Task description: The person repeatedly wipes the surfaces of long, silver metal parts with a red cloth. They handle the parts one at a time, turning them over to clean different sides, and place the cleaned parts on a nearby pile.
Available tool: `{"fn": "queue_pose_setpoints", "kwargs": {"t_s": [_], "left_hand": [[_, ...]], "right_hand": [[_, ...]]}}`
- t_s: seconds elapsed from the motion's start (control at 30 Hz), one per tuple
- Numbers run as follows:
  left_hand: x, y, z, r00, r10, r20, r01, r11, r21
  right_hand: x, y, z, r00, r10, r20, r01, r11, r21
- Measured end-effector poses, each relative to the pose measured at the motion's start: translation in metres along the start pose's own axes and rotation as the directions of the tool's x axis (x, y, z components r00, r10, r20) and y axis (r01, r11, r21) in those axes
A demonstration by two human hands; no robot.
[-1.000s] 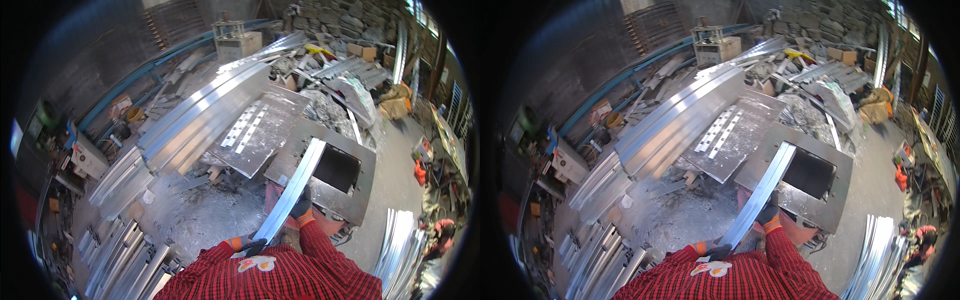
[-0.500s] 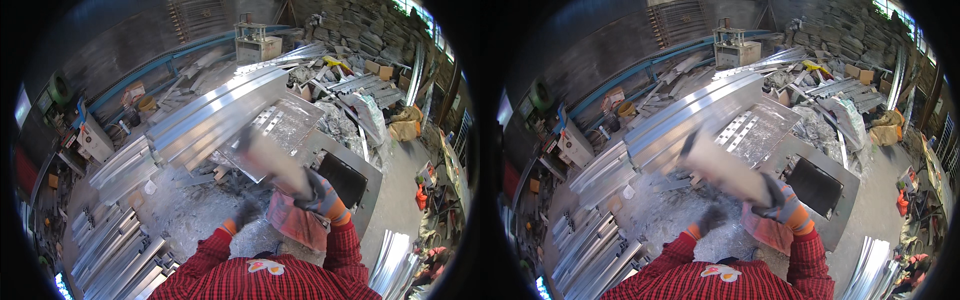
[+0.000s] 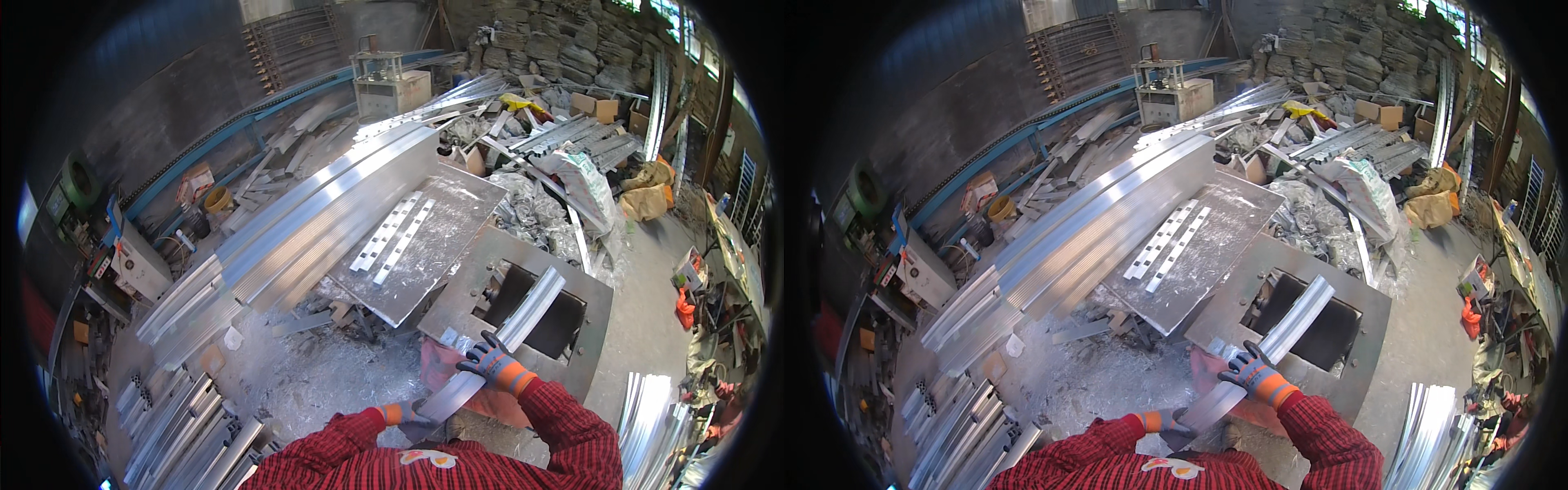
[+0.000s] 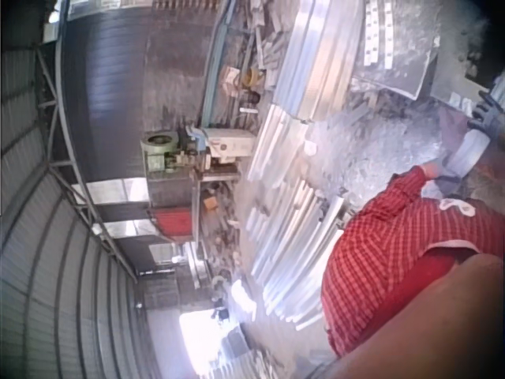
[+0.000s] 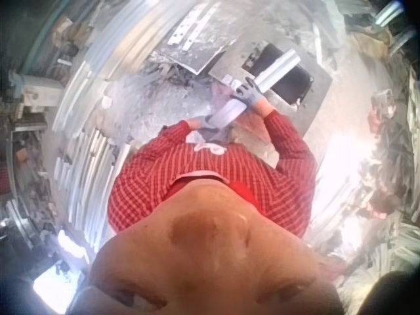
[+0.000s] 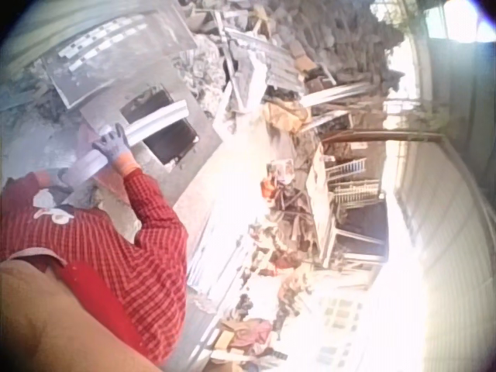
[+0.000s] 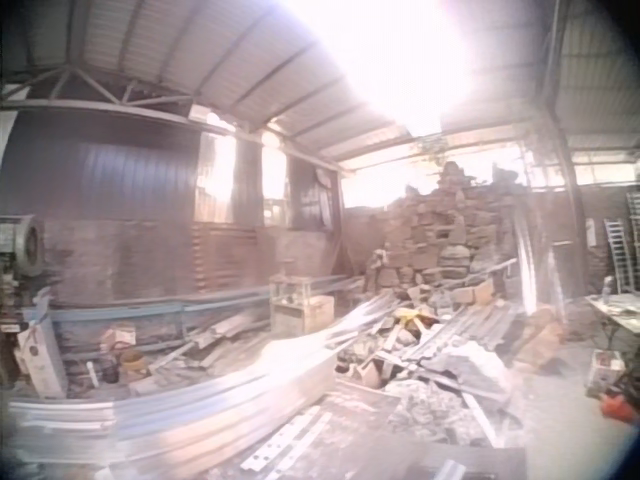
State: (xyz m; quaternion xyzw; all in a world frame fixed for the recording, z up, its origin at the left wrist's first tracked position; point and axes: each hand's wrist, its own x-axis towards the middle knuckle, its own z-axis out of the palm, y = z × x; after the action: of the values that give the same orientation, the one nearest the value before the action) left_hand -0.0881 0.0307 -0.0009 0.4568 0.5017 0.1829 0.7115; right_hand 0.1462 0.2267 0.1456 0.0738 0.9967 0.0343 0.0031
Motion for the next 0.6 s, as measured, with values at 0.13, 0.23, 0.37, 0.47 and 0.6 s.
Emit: {"fn": "queue_pose_setpoints", "kwargs": {"t_s": [0.13, 0.23, 0.37, 0.47, 0.6], "left_hand": [[0.065, -0.004, 0.021, 0.980, 0.201, -0.014, -0.199, 0.976, 0.084], [0.096, 0.041, 0.029, 0.978, 0.160, -0.137, -0.160, 0.987, 0.013], [0.129, 0.126, 0.002, 0.979, 0.043, -0.197, -0.025, 0.995, 0.092], [0.138, 0.200, 0.005, 0.996, 0.027, -0.082, -0.026, 1.000, 0.007], [0.180, 0.146, 0.003, 0.978, 0.097, -0.184, -0.084, 0.993, 0.079]], "right_hand": [[-0.022, 0.044, 0.020, 0.998, 0.044, -0.035, -0.038, 0.987, 0.155], [-0.029, 0.078, 0.037, 0.990, 0.134, 0.036, -0.135, 0.990, 0.050], [-0.028, 0.119, 0.039, 0.839, 0.533, -0.110, -0.506, 0.838, 0.202], [-0.045, 0.170, 0.067, 0.682, 0.713, -0.165, -0.523, 0.632, 0.572], [-0.006, 0.161, 0.058, 0.530, 0.810, -0.251, -0.595, 0.567, 0.570]]}}
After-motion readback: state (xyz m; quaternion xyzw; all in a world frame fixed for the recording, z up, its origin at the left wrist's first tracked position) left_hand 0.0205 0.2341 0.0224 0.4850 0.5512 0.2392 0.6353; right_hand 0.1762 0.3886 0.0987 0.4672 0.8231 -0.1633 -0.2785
